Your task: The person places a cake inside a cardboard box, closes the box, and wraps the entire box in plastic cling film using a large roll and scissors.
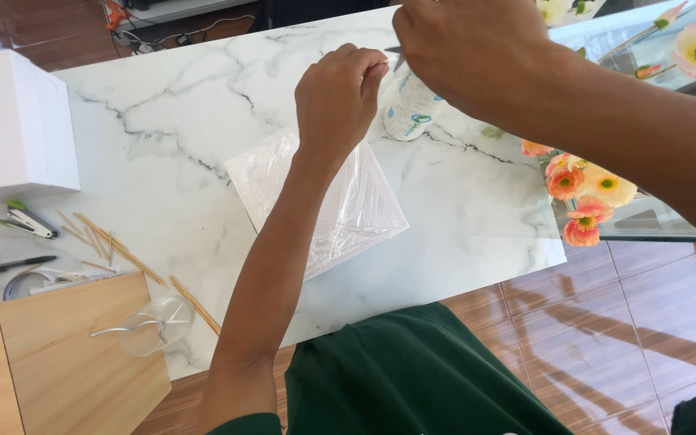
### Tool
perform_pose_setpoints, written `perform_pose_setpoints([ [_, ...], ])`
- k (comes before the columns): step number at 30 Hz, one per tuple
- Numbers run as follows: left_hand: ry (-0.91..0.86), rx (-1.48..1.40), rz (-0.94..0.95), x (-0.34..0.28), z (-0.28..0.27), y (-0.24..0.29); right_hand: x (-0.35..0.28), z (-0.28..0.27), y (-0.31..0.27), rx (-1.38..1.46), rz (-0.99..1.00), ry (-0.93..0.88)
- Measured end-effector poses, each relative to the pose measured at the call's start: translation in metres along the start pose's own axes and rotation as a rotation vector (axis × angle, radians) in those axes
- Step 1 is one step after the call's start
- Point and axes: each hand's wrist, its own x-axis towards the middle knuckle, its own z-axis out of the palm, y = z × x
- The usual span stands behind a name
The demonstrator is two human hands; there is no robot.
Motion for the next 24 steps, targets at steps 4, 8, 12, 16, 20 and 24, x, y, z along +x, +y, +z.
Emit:
perform_pose_setpoints([
  [4,0.026,0.026,0.035,-0.002,0.004,0.002,0.01,0.019,-0.008,0.125,-0.037,-0.101],
  [8,0.042,-0.005,0.036,-0.004,-0.004,0.008,0.012,0.036,-0.009,0.19,-0.05,-0.181],
  [12,-0.031,-0.088,-0.065,-0.009,-0.01,0.006,0.012,0.037,-0.014,0.181,0.007,-0.276],
  [16,-0.062,-0.145,-0.113,-0.014,-0.012,0.009,0.018,0.027,-0.016,0.146,-0.051,-0.167],
  [20,-0.074,-0.172,-0.15,-0.015,-0.017,0.009,0.012,0.013,-0.01,0.214,0.01,-0.308],
  [24,-0.087,-0.191,-0.132,-0.016,-0.016,0.011,0.021,0.033,-0.027,0.35,0.028,-0.318],
])
